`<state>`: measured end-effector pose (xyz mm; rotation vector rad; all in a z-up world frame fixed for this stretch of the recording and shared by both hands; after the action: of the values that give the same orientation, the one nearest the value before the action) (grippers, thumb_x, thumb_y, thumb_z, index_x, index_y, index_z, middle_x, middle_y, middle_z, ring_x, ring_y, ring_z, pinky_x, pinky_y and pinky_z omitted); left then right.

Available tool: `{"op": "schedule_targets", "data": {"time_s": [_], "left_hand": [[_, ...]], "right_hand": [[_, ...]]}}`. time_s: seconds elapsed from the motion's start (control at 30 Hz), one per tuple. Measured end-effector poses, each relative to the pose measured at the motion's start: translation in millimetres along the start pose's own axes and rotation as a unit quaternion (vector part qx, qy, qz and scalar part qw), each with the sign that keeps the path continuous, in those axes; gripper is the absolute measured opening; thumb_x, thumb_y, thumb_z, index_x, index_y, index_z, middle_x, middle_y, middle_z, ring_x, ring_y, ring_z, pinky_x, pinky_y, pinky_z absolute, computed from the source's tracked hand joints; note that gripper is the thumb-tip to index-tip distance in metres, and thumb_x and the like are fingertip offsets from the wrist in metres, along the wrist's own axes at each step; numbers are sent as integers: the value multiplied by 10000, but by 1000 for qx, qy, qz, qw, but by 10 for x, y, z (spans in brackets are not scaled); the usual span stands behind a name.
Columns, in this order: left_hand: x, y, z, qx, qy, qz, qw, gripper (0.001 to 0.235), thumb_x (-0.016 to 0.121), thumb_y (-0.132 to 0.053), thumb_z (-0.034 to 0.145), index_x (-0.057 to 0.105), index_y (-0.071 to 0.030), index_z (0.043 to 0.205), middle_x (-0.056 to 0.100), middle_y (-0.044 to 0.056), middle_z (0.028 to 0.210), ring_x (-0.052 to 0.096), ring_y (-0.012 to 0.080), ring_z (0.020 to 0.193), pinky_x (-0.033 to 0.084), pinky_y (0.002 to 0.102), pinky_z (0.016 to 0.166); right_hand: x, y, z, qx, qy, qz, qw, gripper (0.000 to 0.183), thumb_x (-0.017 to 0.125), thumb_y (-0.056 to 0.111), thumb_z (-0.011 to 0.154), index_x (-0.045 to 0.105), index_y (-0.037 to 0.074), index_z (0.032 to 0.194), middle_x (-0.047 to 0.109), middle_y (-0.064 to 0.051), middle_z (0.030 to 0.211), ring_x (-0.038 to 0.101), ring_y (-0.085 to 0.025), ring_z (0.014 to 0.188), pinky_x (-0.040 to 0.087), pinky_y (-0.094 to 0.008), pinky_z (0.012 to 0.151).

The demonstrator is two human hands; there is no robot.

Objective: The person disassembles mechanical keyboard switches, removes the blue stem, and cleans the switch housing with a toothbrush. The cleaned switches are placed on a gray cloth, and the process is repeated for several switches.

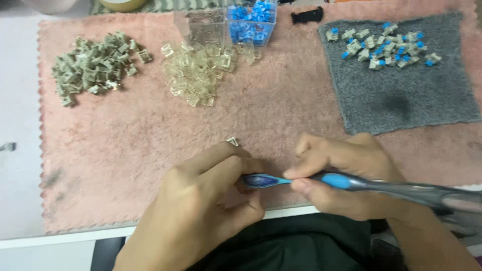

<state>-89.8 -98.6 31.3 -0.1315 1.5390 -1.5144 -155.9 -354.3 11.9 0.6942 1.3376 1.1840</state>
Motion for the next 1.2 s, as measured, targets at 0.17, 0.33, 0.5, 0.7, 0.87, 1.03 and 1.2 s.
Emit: {"op": "schedule_targets", "data": {"time_s": [0.17,0.33,0.5,0.7,0.87,1.03,1.2], "left_hand": [[-47,56,30,4,-29,16,999,167,820,-54,946,769,-114,1093,793,17,1008,775,130,772,625,240,696],[-375,123,23,-31,-47,20,998,118,895,-67,981,810,-78,1062,824,36,1055,791,108,813,651,230,773],[-620,304,8,-72,-79,18,994,239,890,-104,978,842,-54,1206,908,77,1161,885,123,961,720,236,928],[-520,416,48,-45,-24,24,998,336,710,-124,1104,772,-49,1425,905,55,1136,868,151,959,668,288,878],[-547,422,50,-69,-23,-62,995,175,738,-136,1075,830,-81,1214,905,52,1226,887,162,1129,703,270,993],[-507,517,18,-101,-44,-98,989,145,832,-85,982,848,-89,1126,920,91,1244,910,133,1082,730,216,923],[-439,581,24,-49,-77,-41,995,146,866,-136,972,731,-122,918,878,50,1038,877,151,953,647,260,825]], "right_hand": [[43,-86,-9,-14,-3,-45,999,98,780,162,989,802,131,1080,700,16,787,603,-69,541,450,-221,543],[-147,-84,34,-31,-53,-54,997,163,687,87,1054,779,60,1186,664,-18,672,640,-115,562,521,-303,567],[-101,-393,-44,27,-148,-23,988,107,615,-3,1082,651,-79,1149,621,-102,614,620,-163,525,552,-320,627],[25,-183,-65,208,-217,-54,952,67,627,-29,1131,636,-90,1156,654,-220,693,610,-231,577,453,-336,557],[24,-241,-47,145,-165,-33,975,64,580,-30,1103,629,-57,1134,554,-143,644,562,-189,579,438,-316,560],[5,-376,-69,131,-169,-97,972,113,624,-5,1103,698,-7,1188,665,-105,626,615,-119,532,429,-247,553],[52,-411,-24,58,-188,-101,975,89,722,4,1009,748,-58,1068,671,-83,648,584,-103,521,441,-237,548]]}}
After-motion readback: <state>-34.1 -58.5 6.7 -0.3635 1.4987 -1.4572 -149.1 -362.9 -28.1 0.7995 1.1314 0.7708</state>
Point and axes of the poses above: each hand's wrist, its own z-axis towards the middle knuckle, its own x-axis out of the palm, y = z × x, the point moved 1 cm from there along z, towards the middle knuckle
